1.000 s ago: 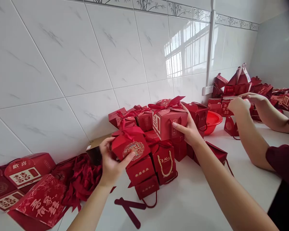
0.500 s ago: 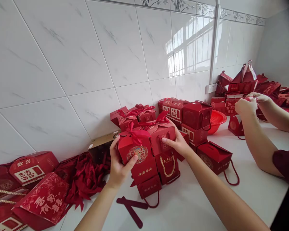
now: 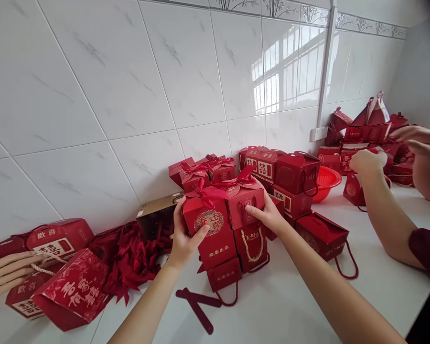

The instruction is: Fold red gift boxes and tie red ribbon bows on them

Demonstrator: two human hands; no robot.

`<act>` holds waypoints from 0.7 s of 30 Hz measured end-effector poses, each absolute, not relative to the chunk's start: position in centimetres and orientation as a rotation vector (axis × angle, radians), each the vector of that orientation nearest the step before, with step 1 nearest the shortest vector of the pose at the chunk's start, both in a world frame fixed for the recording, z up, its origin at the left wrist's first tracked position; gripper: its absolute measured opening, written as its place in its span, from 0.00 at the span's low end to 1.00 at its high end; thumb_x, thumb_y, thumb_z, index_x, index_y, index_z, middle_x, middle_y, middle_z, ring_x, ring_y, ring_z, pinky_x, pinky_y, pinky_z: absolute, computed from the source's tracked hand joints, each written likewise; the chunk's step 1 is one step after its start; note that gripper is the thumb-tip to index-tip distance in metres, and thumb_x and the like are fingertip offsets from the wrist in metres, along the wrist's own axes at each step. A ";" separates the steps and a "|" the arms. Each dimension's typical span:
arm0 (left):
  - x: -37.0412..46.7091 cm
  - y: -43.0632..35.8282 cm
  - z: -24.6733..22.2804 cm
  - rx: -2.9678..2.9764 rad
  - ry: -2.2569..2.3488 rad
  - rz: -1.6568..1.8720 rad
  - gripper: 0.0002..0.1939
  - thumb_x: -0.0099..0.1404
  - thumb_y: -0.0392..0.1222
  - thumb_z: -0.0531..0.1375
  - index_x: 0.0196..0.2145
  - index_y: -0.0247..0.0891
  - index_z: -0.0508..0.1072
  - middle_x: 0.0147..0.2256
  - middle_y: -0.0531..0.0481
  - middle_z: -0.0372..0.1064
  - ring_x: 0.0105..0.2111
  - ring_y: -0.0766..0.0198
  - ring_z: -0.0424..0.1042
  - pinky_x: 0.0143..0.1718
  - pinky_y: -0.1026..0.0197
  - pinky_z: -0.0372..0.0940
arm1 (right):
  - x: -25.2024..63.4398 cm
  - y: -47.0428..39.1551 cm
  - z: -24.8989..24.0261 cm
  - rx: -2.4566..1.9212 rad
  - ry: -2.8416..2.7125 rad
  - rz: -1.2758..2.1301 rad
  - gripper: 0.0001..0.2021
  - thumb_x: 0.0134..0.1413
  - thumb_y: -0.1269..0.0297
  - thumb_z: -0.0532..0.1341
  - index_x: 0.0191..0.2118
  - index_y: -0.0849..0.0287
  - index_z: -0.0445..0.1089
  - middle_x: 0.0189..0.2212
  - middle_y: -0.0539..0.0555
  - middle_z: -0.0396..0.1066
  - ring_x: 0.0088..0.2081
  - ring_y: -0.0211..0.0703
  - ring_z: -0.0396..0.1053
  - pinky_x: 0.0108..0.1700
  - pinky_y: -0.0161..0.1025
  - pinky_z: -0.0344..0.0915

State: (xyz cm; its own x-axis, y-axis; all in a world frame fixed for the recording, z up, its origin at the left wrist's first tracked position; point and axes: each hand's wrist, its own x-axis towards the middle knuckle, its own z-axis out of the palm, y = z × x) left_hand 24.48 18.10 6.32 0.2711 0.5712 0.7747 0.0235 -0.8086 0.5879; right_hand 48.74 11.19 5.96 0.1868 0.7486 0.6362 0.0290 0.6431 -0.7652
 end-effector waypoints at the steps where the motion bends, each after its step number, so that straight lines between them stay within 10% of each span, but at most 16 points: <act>1: 24.5 18.1 6.2 2.080 0.534 1.545 0.40 0.60 0.49 0.65 0.64 0.48 0.51 0.63 0.42 0.55 0.62 0.50 0.59 0.63 0.47 0.56 | 48.7 11.2 5.9 -0.753 -1.297 0.579 0.47 0.50 0.52 0.68 0.69 0.50 0.43 0.65 0.57 0.56 0.62 0.51 0.61 0.63 0.48 0.59; 12: 16.5 16.6 6.1 2.134 0.629 1.482 0.51 0.59 0.59 0.63 0.69 0.50 0.37 0.70 0.40 0.35 0.69 0.47 0.40 0.66 0.40 0.43 | 50.5 7.5 4.1 -0.798 -1.313 0.147 0.53 0.45 0.36 0.63 0.70 0.39 0.31 0.72 0.49 0.26 0.71 0.54 0.30 0.68 0.61 0.31; 17: 5.9 16.6 2.7 2.241 1.364 1.469 0.29 0.66 0.49 0.57 0.61 0.43 0.55 0.61 0.39 0.55 0.63 0.50 0.56 0.61 0.42 0.56 | 45.8 1.8 4.3 -0.813 -1.155 -0.260 0.38 0.45 0.46 0.66 0.63 0.32 0.55 0.68 0.46 0.48 0.68 0.61 0.44 0.65 0.63 0.48; 21: 2.4 17.1 -1.8 2.291 1.558 1.006 0.13 0.63 0.44 0.61 0.44 0.38 0.72 0.45 0.44 0.70 0.47 0.53 0.71 0.51 0.46 0.67 | 37.8 0.9 1.4 -1.128 -1.831 0.014 0.16 0.55 0.63 0.60 0.50 0.43 0.71 0.38 0.57 0.74 0.36 0.53 0.74 0.33 0.47 0.72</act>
State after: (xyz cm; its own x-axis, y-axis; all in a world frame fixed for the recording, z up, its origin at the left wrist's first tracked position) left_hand 2.38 17.05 -1.77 0.2155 0.8797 0.4239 0.7481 -0.4277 0.5074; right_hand 37.81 0.86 1.39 -0.1218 0.6966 0.7070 0.6857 0.5741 -0.4474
